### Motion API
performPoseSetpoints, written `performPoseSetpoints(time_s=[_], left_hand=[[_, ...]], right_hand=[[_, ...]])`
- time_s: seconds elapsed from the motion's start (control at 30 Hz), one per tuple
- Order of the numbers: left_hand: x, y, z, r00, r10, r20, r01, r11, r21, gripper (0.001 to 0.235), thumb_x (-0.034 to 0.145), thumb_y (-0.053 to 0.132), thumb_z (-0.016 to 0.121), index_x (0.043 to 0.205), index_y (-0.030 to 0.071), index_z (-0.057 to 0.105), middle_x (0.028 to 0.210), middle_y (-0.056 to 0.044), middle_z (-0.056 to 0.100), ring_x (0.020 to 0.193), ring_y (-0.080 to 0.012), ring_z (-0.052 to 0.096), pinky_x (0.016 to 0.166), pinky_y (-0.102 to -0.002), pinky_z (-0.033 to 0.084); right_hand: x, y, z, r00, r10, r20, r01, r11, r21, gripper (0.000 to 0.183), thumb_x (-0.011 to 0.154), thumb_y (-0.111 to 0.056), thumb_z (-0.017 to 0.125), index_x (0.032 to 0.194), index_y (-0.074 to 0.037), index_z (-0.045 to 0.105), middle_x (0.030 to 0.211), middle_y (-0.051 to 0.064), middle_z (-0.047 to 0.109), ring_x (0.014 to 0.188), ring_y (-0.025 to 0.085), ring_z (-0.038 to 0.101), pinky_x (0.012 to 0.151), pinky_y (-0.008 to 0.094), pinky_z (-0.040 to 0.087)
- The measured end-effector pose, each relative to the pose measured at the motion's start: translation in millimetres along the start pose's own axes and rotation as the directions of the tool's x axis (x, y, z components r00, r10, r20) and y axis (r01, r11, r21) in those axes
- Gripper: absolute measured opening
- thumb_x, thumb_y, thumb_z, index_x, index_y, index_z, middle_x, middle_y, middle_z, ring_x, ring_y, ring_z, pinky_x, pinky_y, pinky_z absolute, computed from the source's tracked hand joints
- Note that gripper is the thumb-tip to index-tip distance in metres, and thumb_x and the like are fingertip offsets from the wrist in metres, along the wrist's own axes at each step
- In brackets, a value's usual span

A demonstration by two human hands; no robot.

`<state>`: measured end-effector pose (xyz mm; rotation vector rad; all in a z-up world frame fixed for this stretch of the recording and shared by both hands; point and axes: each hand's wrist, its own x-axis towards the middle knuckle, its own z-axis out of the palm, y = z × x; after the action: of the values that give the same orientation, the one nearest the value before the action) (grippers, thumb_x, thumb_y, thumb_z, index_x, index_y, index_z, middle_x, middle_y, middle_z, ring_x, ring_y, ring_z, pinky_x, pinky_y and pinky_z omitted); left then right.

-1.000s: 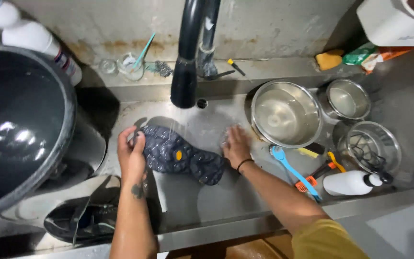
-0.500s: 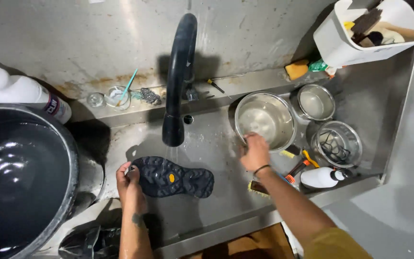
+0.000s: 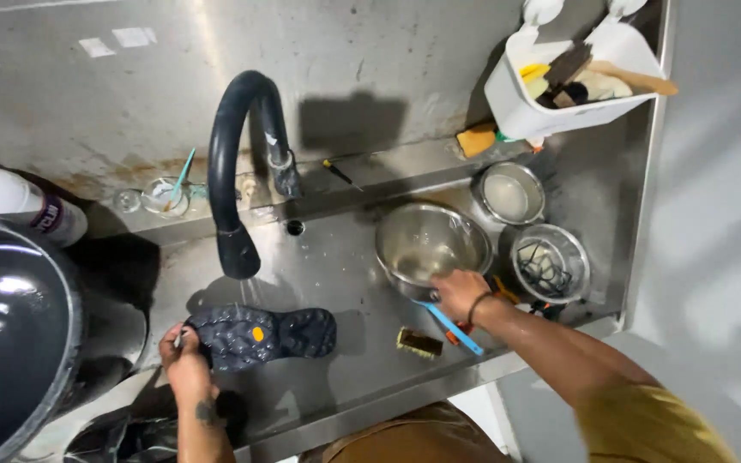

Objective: The person washes a dark-colored shoe in a stainless steel sink. They use a small brush to scrub the shoe's surface and rinse it under running water. The person also handles a metal bowl, pouring water from it into the sink.

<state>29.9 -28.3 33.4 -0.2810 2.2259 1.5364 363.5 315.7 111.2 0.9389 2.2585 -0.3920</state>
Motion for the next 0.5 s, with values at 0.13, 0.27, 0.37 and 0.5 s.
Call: performPoseSetpoints(time_s=[0.13,0.27,0.37,0.5], left_hand=[[-5,-3,3,0.996,-0.048,-0.075,0.042,0.997,-0.070,0.019,0.101,0.028,0.057,0.120,0.026,0.057,0.130,0.001,0.061,0.121,-0.0160,0.056,0.098,-0.030,0.041],[-28,30,5,0.975,-0.190,-0.119,0.189,0.982,-0.016,0.014,0.102,0.035,0.053,0.115,0.034,0.057,0.130,0.004,0.060,0.092,-0.0174,0.060,0.033,-0.035,0.029],[-14,13,6,0.976,-0.178,-0.125,0.171,0.983,-0.061,0.015,0.103,0.035,0.057,0.117,0.032,0.059,0.122,0.003,0.062,0.090,-0.0138,0.058,0.049,-0.033,0.037],[-22,34,8,0.974,-0.203,-0.095,0.208,0.977,0.044,0.022,0.098,0.036,0.052,0.119,0.032,0.057,0.138,-0.002,0.059,0.064,-0.0260,0.058,0.024,-0.033,0.025]], right_hand=[[-20,39,-12,1.000,0.009,-0.015,-0.010,1.000,-0.026,0.022,0.092,-0.029,0.055,0.108,-0.020,0.067,0.096,0.016,0.073,0.089,0.038,0.071,0.074,0.051,0.055],[-32,57,-44,1.000,0.028,0.001,-0.028,0.999,0.020,0.014,0.090,-0.025,0.056,0.093,-0.015,0.065,0.086,0.015,0.071,0.081,0.035,0.070,0.063,0.047,0.051],[-45,48,-80,0.984,0.118,0.134,-0.132,0.986,0.101,0.016,0.095,-0.030,0.062,0.102,-0.026,0.076,0.092,0.003,0.078,0.084,0.018,0.073,0.069,0.034,0.056],[-23,72,-64,0.994,0.039,0.103,-0.036,0.999,-0.035,0.022,0.090,-0.040,0.066,0.088,-0.018,0.068,0.091,0.011,0.074,0.087,0.033,0.070,0.070,0.046,0.053]])
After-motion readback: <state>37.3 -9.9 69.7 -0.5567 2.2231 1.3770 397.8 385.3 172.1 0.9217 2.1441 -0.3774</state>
